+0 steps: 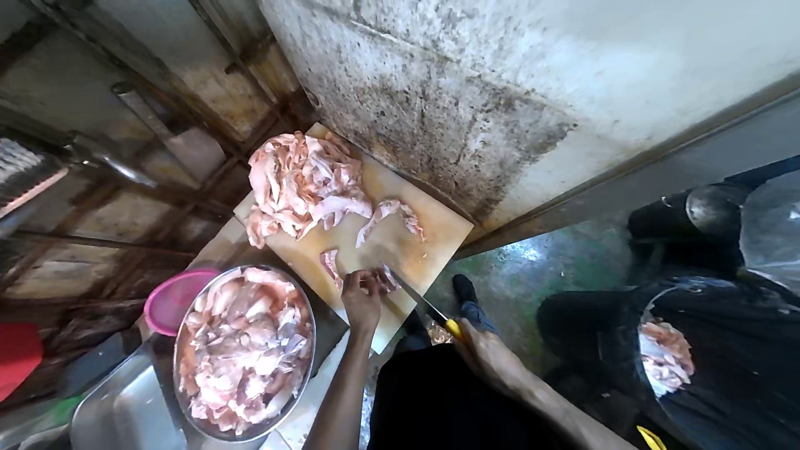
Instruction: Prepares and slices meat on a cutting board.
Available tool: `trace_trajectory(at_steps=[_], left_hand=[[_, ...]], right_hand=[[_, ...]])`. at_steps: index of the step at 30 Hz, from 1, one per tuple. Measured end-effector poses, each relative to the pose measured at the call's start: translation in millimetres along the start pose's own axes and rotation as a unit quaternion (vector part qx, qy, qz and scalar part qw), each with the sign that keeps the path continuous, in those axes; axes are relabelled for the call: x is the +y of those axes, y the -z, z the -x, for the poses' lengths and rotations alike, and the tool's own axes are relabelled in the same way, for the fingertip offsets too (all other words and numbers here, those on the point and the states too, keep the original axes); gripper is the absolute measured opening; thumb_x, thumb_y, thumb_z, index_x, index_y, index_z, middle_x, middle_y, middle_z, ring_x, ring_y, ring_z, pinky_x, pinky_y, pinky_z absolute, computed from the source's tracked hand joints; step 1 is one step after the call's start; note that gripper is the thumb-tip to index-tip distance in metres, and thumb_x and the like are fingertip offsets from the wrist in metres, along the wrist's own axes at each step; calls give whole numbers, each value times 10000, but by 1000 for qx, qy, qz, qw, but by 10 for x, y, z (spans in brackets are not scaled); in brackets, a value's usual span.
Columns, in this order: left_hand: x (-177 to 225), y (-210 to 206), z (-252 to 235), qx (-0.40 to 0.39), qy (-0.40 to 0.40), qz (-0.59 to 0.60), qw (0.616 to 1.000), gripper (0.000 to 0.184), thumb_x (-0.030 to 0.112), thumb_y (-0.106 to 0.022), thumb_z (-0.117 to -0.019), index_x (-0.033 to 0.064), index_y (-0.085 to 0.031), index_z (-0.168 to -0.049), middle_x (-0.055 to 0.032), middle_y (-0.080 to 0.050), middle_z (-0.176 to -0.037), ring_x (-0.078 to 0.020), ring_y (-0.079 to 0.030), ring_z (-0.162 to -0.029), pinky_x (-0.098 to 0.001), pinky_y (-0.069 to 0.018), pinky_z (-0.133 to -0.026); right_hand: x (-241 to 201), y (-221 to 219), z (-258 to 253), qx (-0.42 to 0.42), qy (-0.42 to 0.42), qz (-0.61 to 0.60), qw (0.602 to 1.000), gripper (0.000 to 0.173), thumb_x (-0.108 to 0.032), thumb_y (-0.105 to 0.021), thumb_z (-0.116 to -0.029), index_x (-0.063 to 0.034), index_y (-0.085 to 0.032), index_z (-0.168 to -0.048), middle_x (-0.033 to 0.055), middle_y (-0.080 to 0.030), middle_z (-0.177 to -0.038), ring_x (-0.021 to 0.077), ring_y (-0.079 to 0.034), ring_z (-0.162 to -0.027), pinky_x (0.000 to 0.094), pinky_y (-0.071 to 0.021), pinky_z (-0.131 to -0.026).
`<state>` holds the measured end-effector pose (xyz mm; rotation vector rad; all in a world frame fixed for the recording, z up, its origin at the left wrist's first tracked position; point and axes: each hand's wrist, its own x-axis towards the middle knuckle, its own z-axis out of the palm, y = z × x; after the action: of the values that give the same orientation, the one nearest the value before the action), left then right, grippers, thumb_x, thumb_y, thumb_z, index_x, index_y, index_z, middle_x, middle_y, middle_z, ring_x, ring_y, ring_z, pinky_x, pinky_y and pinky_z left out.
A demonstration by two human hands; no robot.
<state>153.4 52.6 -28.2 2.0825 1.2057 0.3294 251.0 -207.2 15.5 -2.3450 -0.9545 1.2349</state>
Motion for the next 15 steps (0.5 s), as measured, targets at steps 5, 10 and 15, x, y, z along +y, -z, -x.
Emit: trace_trajectory(at_steps=[5,10,15], left_hand=[[108,-114,-48,-14,34,-50,998,200,178,-691,-961,33,-685,-1097,-154,-654,-1073,-274,-674,-956,-453,-586,-873],[100,-199,-56,-45,35,-88,994,214,161,-705,-945,20,-678,-1104,-151,-674,-1051,-270,-693,-949,-446,-598,-867],[152,-150,-84,-72,32,-122,989,144,138,-671,-962,9,-694,-1022,-159,-699,-998,-300,-703,-944,-478,-592,-863]], right_hand=[[-334,-151,-300,-40,-35,9,999,428,-380,-438,-1072,-55,-515,-1341,211,-694,-1031,398,-711,-979,564,-574,-853],[-403,-190,-255,-67,-77,23,995,426,-362,-422,-1082,-61,-470,-1379,220,-693,-1056,412,-712,-998,569,-575,-856],[-694,-225,-617,-71,-62,-2,996,414,-321,-424,-1091,-49,-446,-1401,213,-685,-1082,391,-709,-1010,553,-574,-872]])
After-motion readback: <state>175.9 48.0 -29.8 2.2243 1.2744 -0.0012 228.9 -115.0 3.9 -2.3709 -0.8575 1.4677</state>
